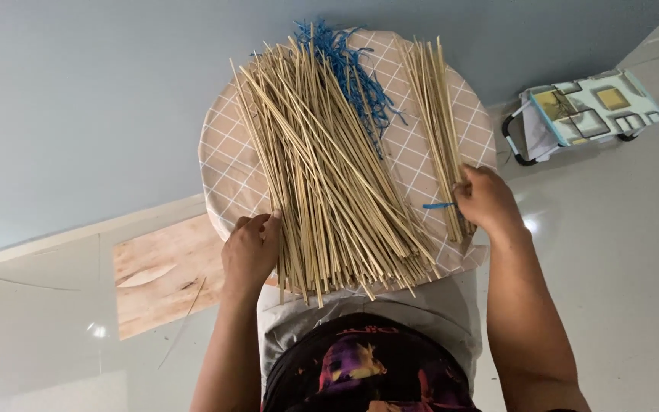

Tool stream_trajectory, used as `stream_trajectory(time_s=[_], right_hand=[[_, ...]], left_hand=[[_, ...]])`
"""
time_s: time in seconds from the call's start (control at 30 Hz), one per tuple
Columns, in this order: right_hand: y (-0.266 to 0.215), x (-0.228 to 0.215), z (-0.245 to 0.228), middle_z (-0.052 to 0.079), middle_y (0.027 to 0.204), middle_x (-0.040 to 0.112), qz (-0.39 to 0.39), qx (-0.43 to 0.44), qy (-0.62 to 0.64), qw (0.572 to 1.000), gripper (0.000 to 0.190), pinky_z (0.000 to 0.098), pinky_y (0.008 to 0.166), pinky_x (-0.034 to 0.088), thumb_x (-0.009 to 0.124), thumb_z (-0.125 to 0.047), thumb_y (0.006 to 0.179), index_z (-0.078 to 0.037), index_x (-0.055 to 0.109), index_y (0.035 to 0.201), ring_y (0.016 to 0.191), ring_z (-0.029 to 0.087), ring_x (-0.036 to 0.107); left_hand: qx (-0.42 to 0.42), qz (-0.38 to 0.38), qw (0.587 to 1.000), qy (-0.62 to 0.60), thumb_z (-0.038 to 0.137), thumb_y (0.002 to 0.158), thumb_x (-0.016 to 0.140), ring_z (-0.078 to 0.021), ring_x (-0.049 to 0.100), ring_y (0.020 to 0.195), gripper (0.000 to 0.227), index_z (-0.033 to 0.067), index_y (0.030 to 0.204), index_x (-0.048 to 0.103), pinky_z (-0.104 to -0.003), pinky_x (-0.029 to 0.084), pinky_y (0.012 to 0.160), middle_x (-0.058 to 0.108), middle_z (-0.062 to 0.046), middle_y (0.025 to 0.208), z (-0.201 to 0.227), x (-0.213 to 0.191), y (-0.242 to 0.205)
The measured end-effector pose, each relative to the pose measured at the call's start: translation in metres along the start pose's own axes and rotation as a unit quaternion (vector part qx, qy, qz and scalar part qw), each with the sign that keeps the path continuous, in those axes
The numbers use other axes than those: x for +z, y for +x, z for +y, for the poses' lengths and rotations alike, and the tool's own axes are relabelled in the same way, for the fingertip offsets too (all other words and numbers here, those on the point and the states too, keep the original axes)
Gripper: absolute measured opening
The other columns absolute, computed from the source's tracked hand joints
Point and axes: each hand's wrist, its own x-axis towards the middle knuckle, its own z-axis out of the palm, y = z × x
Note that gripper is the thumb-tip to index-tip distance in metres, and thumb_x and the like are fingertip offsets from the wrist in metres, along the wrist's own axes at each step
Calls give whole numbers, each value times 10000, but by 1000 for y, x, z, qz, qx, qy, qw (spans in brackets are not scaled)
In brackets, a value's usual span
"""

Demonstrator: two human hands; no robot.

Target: Tying thin bamboo sticks into small bundles using blue plastic ties.

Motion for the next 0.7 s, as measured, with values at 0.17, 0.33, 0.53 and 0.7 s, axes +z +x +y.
stream_trajectory(time_s=[0.17, 0.33, 0.53, 0.7], right_hand=[[-23, -13, -24, 242, 1224, 669, 2, -14, 34, 999, 567, 537, 974, 534, 541, -304, 1003, 1, 571, 1481, 1160, 432, 663], [-47, -5, -7, 264, 1196, 652, 109, -25, 106, 988, 591, 561, 976, 515, 586, -376, 1050, 67, 568, 1441, 1150, 467, 638], [-94, 4, 5, 291, 1202, 585, 220, -20, 266, 938, 437, 513, 790, 536, 561, -200, 1135, 102, 541, 1450, 996, 465, 650], [-109, 7, 20, 172, 1144, 613, 264, -49, 280, 922, 343, 294, 666, 447, 626, -10, 1057, 101, 581, 1378, 795, 198, 528]], left_hand=[[38, -16, 999, 8, 556, 963, 586, -392, 731, 972, 560, 69, 1191, 743, -505, 576, 832, 749, -153, 961, 6, 5, 2], [-2, -35, 996, -87, 440, 945, 607, -425, 708, 1049, 655, -55, 1374, 583, -562, 546, 903, 760, -226, 1010, 11, -2, 4], [-7, -52, 987, -150, 326, 876, 635, -399, 723, 924, 402, 27, 1121, 745, -519, 541, 791, 739, -180, 861, -2, -6, 17], [-86, -40, 970, -222, 276, 984, 471, -314, 736, 909, 444, -53, 1254, 597, -397, 589, 790, 734, -248, 1082, 12, -17, 9]])
